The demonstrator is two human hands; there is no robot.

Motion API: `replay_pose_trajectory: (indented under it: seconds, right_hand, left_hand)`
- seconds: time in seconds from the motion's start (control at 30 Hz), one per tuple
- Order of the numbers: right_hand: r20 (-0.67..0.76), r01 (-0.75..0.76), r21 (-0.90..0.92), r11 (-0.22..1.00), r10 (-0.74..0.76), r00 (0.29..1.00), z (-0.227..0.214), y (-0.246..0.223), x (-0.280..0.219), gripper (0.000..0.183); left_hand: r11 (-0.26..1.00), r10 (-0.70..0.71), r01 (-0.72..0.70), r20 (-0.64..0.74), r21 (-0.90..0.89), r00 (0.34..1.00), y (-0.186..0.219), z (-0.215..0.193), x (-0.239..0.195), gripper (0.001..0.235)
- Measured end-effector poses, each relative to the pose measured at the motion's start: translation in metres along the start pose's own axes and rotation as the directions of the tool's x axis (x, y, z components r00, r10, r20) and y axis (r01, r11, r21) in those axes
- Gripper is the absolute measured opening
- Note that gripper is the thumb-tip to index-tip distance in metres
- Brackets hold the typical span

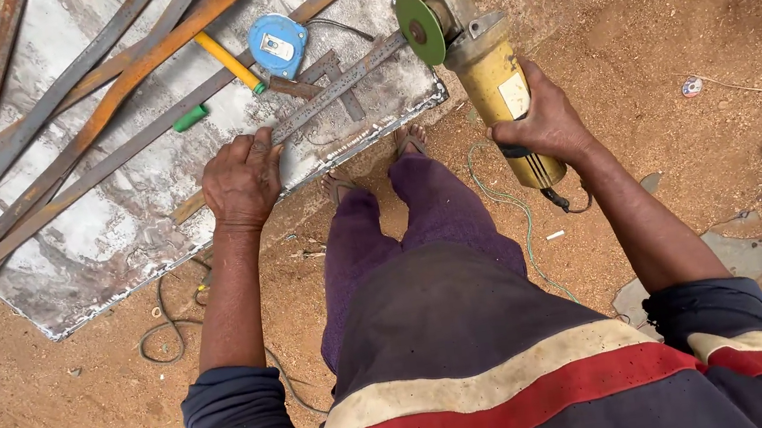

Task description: Measuring and marking metal bars using a tape measure and a yellow marker.

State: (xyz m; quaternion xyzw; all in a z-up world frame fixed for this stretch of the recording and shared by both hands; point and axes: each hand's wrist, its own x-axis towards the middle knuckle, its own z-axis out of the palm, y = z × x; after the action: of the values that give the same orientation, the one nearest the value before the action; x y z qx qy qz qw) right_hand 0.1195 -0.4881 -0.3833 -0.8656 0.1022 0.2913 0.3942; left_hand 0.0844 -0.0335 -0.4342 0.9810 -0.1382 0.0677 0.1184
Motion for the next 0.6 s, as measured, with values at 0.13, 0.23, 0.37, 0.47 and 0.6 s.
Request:
replay_pose_trajectory:
  seconds: [0.13, 0.23, 0.37, 0.47, 0.6]
  right_hand:
    - [0.003, 0.023, -0.090, 0.996, -0.023, 1.000, -0.005, -0.004, 0.003, 0.114]
    - [0.015, 0.027, -0.133, 0.991, -0.026, 1.000, -0.005, -0.003, 0.004, 0.114]
    - [0.019, -0.049, -0.217, 0.975, 0.054, 0.998, -0.009, -0.018, 0.005, 0.116]
    - [0.022, -0.028, -0.230, 0.973, 0.034, 0.999, -0.011, -0.017, 0.009, 0.115]
    - [0.036, -0.087, -0.255, 0.963, 0.099, 0.994, -0.010, -0.025, 0.006, 0.116]
  left_hand:
    - [0.998, -0.003, 0.002, -0.024, -0.057, 1.000, -0.002, 0.003, 0.004, 0.035]
    - [0.994, -0.020, 0.020, -0.008, -0.107, 1.000, -0.003, 0.003, 0.003, 0.035]
    - [0.989, -0.017, 0.013, -0.022, -0.149, 1.000, -0.005, 0.011, 0.003, 0.036]
    - [0.983, -0.018, 0.010, -0.046, -0.184, 0.999, -0.007, 0.018, 0.000, 0.036]
    - [0.984, -0.028, 0.019, -0.047, -0.178, 0.999, -0.008, 0.015, 0.002, 0.036]
